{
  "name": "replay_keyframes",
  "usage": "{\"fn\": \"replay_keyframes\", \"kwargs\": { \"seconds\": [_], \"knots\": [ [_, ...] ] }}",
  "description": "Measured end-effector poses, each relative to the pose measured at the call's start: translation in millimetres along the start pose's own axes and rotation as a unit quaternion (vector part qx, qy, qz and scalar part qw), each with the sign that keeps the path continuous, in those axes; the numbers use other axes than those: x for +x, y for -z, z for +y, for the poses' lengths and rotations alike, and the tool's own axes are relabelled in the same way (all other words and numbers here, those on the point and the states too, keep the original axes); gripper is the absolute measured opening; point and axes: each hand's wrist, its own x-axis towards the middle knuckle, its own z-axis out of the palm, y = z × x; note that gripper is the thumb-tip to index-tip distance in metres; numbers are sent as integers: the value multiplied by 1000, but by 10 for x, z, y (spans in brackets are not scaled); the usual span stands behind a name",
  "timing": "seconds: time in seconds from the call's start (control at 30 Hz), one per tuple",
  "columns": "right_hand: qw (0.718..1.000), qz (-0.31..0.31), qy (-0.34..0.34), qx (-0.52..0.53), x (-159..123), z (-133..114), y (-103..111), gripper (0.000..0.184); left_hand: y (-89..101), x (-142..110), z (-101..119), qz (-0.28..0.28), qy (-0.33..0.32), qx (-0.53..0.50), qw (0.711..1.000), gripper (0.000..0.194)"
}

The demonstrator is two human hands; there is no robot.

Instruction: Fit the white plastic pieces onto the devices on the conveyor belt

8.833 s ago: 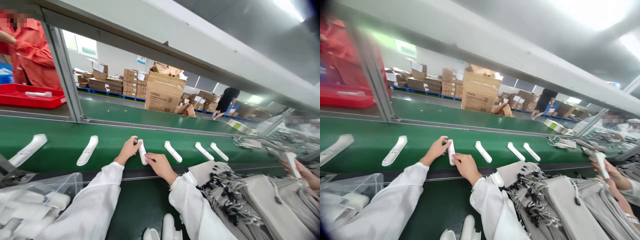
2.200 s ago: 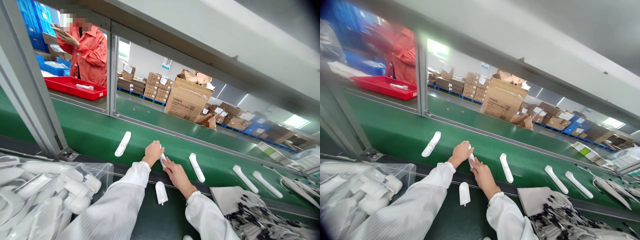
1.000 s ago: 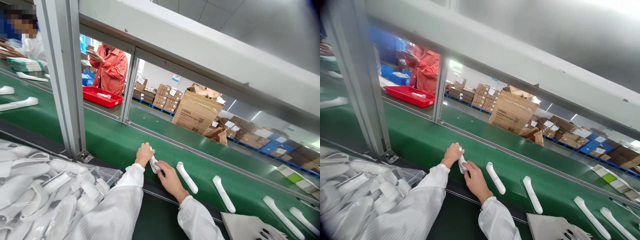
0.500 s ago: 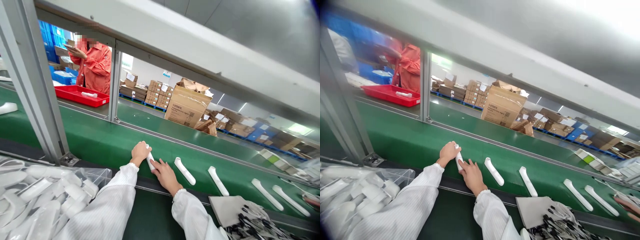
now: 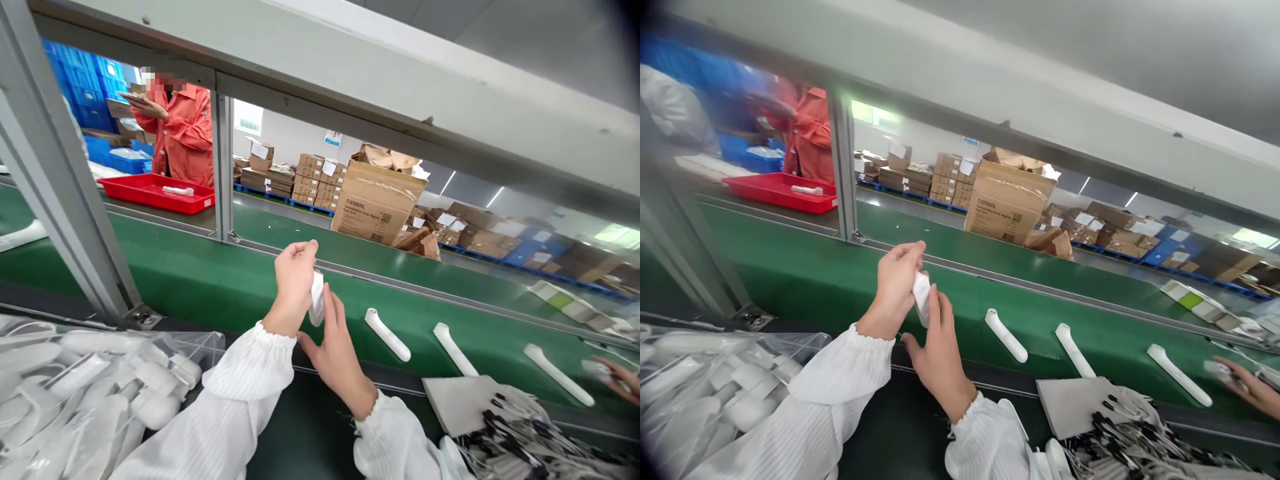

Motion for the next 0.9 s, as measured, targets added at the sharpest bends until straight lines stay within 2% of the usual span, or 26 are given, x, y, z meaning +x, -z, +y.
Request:
{"fn": "replay_keyframes", "kwargs": {
  "seconds": [0.1,0.17,0.23,0.3,0.37,0.43,0.6,0.9],
  "knots": [
    [999,42,12,30,60,-22,35,74,-33,-87,116,-17,14,-66,998,24],
    [991,9,-19,129,69,-134,125,61,-60,-129,188,-57,2,-85,995,27],
    [962,-38,-58,263,43,-302,236,41,-79,-170,266,-123,-5,-89,988,31],
    [917,-59,-90,384,3,-474,333,23,-87,-225,339,-191,0,-82,978,37],
    [881,-51,-103,458,-32,-605,401,20,-91,-300,393,-242,0,-68,968,40],
    [861,-46,-98,498,-56,-677,441,19,-98,-385,422,-272,-13,-49,961,39],
    [836,-44,-67,543,-109,-700,468,23,-128,-535,439,-288,-37,4,957,38],
    [836,-44,-66,542,-142,-700,469,24,-147,-597,470,-272,-57,15,960,33]
  ]
}}
